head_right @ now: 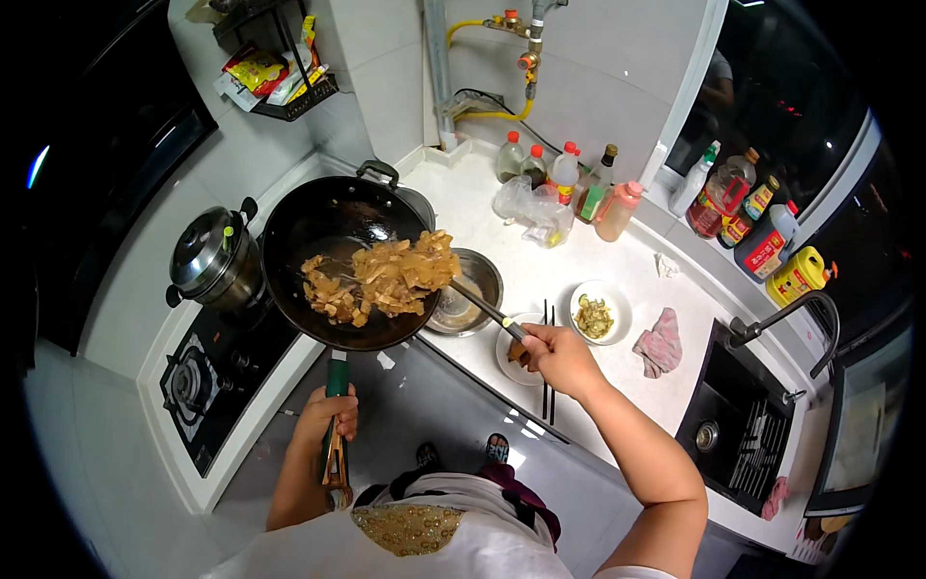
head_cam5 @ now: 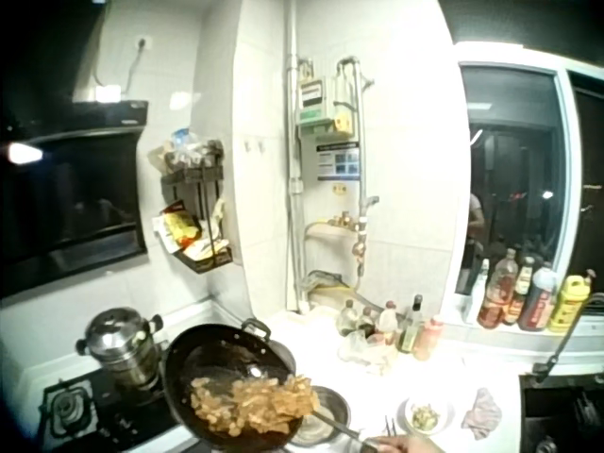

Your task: The person stirs food in a wok with a spatula, stirs a liquid in a nearby pot with a spoon, and transfers cooked items into a bowl using chopsticks before pouring the remainder from the wok.

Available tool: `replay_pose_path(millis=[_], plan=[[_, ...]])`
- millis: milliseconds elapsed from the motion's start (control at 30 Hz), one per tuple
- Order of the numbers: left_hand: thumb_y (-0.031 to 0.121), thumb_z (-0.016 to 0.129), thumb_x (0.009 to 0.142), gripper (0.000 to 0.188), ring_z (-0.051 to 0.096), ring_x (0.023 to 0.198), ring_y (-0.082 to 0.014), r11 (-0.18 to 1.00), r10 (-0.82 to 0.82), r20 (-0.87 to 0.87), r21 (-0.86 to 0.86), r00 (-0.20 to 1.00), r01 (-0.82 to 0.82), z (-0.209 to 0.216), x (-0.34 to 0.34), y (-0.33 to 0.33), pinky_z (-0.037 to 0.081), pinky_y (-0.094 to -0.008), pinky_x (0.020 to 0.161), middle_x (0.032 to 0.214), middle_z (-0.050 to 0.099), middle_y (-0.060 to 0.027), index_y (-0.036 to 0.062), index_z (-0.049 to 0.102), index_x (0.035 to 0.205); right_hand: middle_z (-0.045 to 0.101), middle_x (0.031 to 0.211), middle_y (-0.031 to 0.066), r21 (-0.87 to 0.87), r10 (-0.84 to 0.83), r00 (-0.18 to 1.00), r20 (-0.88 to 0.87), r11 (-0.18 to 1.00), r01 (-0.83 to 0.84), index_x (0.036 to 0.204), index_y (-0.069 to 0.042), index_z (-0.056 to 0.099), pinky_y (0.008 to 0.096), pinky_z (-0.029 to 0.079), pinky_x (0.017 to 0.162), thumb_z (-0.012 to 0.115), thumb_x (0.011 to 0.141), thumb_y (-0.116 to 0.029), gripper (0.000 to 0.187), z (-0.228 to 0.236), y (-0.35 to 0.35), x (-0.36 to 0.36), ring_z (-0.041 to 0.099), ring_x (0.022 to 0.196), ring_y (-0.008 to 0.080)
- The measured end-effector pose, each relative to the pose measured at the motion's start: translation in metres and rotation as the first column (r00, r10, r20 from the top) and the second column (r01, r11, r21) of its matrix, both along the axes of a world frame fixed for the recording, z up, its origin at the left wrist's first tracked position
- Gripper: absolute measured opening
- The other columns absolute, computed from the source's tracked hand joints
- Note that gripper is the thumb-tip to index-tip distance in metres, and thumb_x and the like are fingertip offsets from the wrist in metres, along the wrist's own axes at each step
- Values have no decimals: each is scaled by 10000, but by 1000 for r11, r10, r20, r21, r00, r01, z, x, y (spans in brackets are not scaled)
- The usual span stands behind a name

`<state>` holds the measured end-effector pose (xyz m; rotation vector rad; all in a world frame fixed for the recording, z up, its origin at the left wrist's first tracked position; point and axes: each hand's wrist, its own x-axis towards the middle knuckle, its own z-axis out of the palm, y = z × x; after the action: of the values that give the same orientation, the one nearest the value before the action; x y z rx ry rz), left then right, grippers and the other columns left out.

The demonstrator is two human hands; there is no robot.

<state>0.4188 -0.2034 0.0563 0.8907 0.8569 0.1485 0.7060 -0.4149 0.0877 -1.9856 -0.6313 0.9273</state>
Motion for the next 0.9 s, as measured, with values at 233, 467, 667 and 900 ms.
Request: replay_pose_path(millis=[233, 467, 667, 900], plan=[[57, 614, 786, 145, 430, 398, -108, 995, 90, -36, 46, 995, -88, 6, 0, -2, 415, -287, 405, 551, 441, -6, 72, 484, 848, 654, 726, 133, -67, 34, 973, 228, 998, -19, 1147, -57, 627, 319, 491, 667, 529, 917, -194, 285, -35, -17, 25, 630, 675, 205], [65, 619, 784, 150, 437, 404, -109, 997, 65, -24, 54, 998, -64, 2, -5, -1, 421, -284, 412, 557, 444, -10, 68, 483, 846, 656, 820, 176, -392, 334, 675, 659, 917, -70, 1215, -87, 578, 411, 518, 622, 554, 857, -200, 376, -54, -10, 5, 645, 698, 320], [64, 621, 784, 149, 449, 408, -120, 999, 47, -18, 13, 999, -46, 4, -2, -3, 420, -292, 412, 565, 450, -15, 64, 486, 848, 604, 899, 149, -504, 479, 421, 770, 862, -59, 1279, -84, 521, 384, 520, 581, 568, 786, -142, 499, -71, -20, -4, 632, 711, 288], [51, 613, 783, 148, 456, 410, -127, 1000, 13, 7, 17, 1000, -13, 2, 3, -1, 414, -294, 409, 565, 451, -22, 59, 483, 853, 539, 844, 97, -373, 365, 216, 905, 928, -6, 1254, -139, 560, 380, 501, 561, 563, 765, -107, 490, -73, -31, -9, 571, 772, 265]])
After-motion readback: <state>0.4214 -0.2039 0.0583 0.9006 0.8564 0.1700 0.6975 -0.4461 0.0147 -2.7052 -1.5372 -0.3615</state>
